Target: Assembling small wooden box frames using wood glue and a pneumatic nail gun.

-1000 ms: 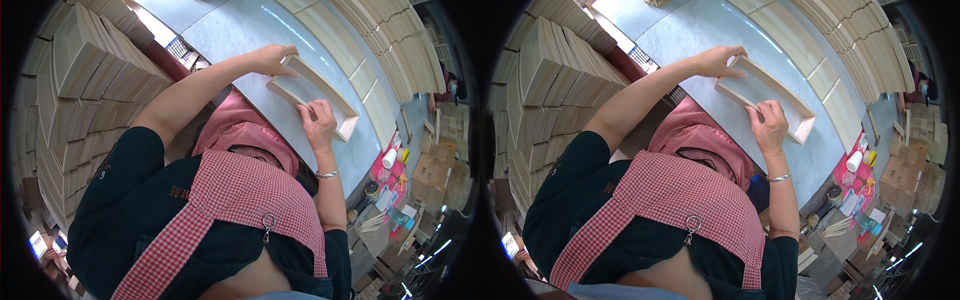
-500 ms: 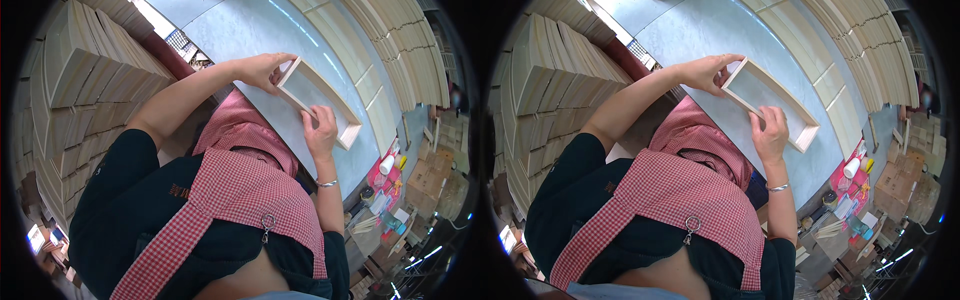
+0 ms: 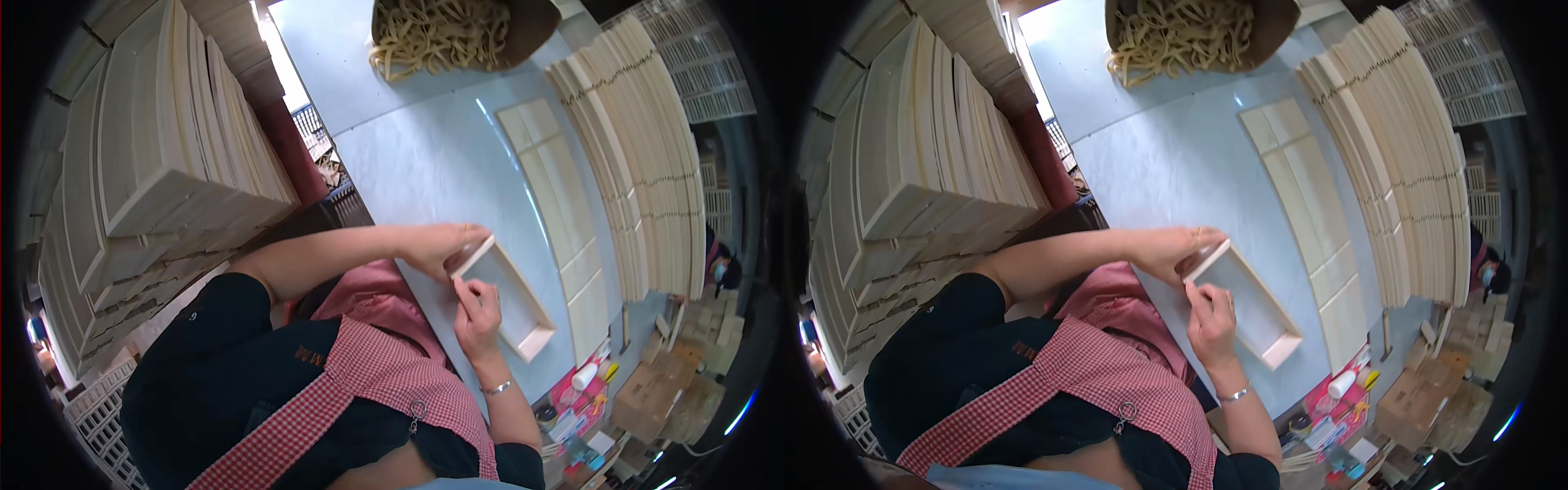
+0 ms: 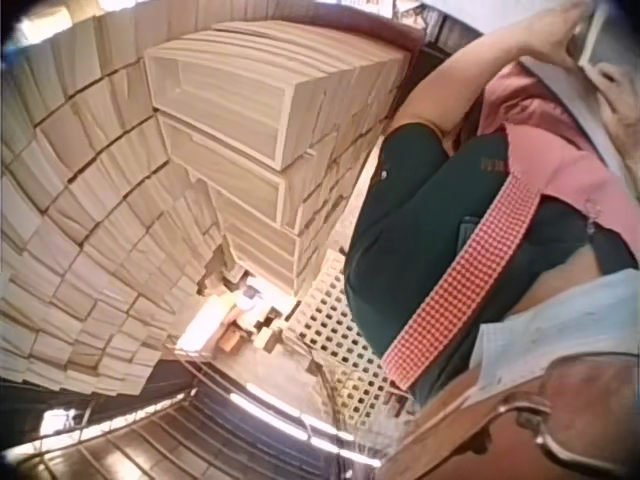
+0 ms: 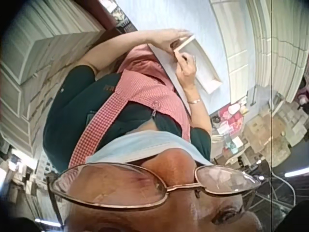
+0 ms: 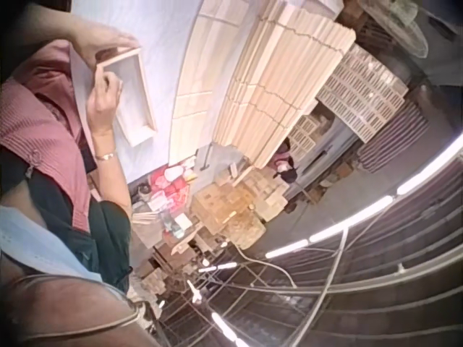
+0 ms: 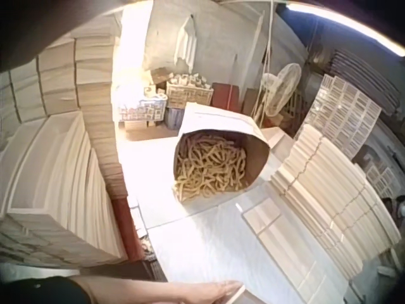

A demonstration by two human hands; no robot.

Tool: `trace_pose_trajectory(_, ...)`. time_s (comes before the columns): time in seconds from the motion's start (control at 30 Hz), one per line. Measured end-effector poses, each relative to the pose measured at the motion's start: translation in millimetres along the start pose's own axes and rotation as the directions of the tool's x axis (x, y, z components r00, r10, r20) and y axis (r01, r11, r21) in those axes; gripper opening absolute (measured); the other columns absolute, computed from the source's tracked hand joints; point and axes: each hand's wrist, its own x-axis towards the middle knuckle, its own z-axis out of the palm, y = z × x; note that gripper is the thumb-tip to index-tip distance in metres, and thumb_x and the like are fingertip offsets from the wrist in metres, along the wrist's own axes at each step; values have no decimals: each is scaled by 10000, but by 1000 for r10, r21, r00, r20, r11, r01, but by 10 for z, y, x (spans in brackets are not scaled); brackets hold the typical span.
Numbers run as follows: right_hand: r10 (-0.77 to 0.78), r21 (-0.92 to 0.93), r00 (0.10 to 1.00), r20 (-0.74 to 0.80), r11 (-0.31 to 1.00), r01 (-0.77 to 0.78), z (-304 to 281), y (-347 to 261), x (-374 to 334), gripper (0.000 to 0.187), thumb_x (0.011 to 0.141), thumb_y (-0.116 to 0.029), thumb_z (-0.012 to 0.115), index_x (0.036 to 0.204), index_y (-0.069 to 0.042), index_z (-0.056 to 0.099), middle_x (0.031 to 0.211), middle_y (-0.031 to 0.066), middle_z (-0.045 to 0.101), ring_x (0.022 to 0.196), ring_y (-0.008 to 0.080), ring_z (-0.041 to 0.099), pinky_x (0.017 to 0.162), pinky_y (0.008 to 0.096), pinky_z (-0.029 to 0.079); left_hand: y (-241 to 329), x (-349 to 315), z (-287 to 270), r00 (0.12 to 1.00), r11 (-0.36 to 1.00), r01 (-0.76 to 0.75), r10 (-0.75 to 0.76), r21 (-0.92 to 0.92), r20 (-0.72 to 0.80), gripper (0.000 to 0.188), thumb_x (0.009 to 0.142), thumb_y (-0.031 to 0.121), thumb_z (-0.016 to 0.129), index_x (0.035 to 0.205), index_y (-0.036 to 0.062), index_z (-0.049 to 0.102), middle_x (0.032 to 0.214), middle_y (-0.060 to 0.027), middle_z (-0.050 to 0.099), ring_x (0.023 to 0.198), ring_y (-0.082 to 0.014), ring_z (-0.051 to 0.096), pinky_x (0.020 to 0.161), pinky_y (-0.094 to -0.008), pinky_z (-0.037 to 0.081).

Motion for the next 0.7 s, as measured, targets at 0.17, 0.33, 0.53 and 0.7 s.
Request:
trace_pose_trajectory(0.17,-82,52,996,-32,995,84,-169,-12,894,345,813,72,662,1144,-12,710,1047,107,613,820,254,560,760,341,491,-181,2,24,983,994,73,-58,-80,175,934,652,30,823,1452,-59,350,1310,-209,527,833,-316,653,750,-361,569)
trace_pose_trajectory(0.33,-367,-30,930,-26,930,366,570,389,2590,275,836,-1,666,1102,-68,688,979,81,606,785,253,580,720,356,498,-101,-8,58,998,999,-40,42,25,-56,941,658,18,808,1468,-56,333,1402,-226,482,968,-369,627,852,-376,553)
trace_pose_trajectory(0.53,-355,-162,933,51,919,359,1483,738,3563,184,879,-88,661,1048,-73,732,963,93,610,777,259,591,703,357,494,-22,16,-18,993,990,104,-98,-94,71,960,662,20,805,1484,-56,314,1474,-241,425,1070,-399,589,936,-393,530)
trace_pose_trajectory(0.7,-242,129,966,90,965,229,1169,613,3533,138,868,-126,664,964,-62,741,934,79,616,796,231,582,705,320,475,0,-5,-5,996,992,77,-72,-97,53,965,665,14,802,1490,-57,305,1474,-242,419,1057,-395,596,937,-394,533)
